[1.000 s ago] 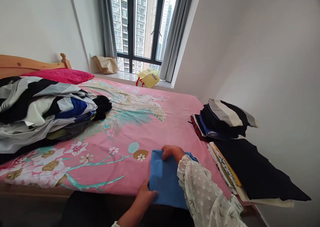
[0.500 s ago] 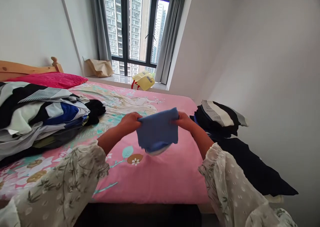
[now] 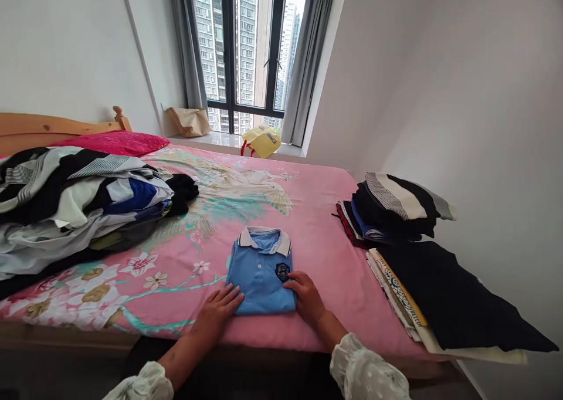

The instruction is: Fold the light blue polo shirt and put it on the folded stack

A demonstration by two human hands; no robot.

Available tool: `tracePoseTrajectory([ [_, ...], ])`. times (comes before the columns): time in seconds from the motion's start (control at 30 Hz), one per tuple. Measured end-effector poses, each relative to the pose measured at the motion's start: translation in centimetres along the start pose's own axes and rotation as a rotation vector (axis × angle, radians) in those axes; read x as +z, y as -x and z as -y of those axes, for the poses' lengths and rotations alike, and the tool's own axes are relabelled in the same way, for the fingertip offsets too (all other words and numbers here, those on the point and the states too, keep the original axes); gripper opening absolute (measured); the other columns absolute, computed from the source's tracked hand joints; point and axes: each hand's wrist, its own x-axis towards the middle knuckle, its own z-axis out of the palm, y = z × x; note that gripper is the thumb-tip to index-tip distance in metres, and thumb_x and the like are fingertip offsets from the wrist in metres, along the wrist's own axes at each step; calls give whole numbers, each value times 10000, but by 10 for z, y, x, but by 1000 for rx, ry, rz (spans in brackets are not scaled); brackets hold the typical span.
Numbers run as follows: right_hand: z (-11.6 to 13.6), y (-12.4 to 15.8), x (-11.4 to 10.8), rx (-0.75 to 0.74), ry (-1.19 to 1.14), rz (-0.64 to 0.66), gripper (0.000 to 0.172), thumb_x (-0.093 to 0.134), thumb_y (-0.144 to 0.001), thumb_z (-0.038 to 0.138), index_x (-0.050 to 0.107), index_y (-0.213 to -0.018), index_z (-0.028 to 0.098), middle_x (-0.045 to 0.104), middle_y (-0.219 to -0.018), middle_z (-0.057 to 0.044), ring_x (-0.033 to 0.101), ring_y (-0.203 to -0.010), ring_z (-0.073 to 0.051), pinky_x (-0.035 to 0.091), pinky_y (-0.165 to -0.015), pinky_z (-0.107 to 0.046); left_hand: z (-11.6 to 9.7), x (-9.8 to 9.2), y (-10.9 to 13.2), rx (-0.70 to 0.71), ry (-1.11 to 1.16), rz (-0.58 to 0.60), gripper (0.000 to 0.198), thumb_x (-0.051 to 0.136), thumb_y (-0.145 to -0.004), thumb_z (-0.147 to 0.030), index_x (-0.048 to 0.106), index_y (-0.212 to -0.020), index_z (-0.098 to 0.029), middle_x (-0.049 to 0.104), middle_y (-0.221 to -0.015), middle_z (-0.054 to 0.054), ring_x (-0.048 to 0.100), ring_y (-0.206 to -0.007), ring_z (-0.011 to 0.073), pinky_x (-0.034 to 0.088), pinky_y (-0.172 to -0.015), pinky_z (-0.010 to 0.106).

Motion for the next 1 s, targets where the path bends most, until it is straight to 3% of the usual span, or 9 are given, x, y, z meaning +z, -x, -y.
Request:
tracePoseTrajectory([
  [0.07, 0, 6, 3, 15, 5, -48, 256, 504, -806, 132, 701, -923, 247, 596, -1078, -99, 532, -1066, -225, 455, -903, -411, 2, 5, 5, -11, -14, -4, 669, 372, -678, 42, 595, -1227, -270, 559, -1316, 29, 490, -1245, 234, 381, -1018, 443],
  [0.2, 17, 9, -10, -6, -17, -85, 270, 480, -849, 164, 696, -969, 270, 588, -1076, -102, 534, -1064, -225, 477, -891, -424, -1, -9, 11, -2, -22, -50, 666, 377, -691, 30, 583, -1244, -280, 555, -1320, 24, 476, -1259, 238, 325, -1068, 476],
  [0.37, 43, 47, -28, -32, -57, 64, 329, 482, -840, 157, 660, -1053, 334, 597, -1112, -79, 543, -1076, -237, 474, -916, -451, -8, -16, 64, 30, 85, 19, 641, 410, -737, -23, 567, -1244, -383, 570, -1306, -12, 496, -1241, 238, 296, -1093, 502],
  [0.43, 42, 61, -32, 47, -105, 61, 362, 465, -831, 151, 635, -1100, 325, 599, -1121, -84, 550, -1073, -241, 481, -918, -448, -10, -19, 81, 10, 171, 40, 587, 444, -753, -69, 587, -1216, -400, 567, -1313, -10, 496, -1239, 246, 316, -1085, 491],
  [0.5, 37, 63, -33, 208, -142, -13, 331, 452, -838, 188, 626, -1099, 295, 608, -1097, -94, 563, -1054, -244, 479, -926, -447, -10, -25, 81, -82, 287, -7, 451, 491, -788, -173, 624, -1178, -356, 589, -1289, 26, 519, -1208, 250, 368, -1054, 445],
  [0.57, 29, 53, -31, 406, -179, -64, 271, 450, -851, 280, 632, -1051, 264, 619, -1074, -101, 577, -1034, -250, 473, -931, -442, -7, -33, 63, -248, 421, -84, 314, 524, -799, -306, 675, -1073, -279, 654, -1161, 67, 587, -1086, 243, 444, -965, 388],
  [0.67, 23, 23, -22, 630, -286, -27, 298, 450, -842, 409, 638, -991, 233, 643, -1053, -89, 597, -1001, -241, 482, -903, -389, 4, -40, 15, -498, 617, -132, 278, 521, -777, -423, 673, -883, -217, 692, -908, 54, 625, -841, 212, 485, -776, 318],
  [0.83, 15, -21, -2, 844, -423, -41, 372, 480, -766, 499, 650, -876, 187, 672, -824, -63, 615, -777, -203, 489, -661, -286, 26, -32, -55, -724, 817, -86, 272, 583, -697, -444, 592, -626, -181, 606, -626, 20, 571, -663, 188, 393, -580, 253],
  [1.0, -1, -30, 7, 933, -459, -23, 416, 491, -714, 553, 624, -764, 162, 609, -655, -31, 517, -532, -136, 388, -459, -232, 41, -19, -76, -833, 944, 3, 409, 601, -656, -572, 495, -591, -182, 482, -499, -29, 355, -373, 89, 221, -398, 239],
])
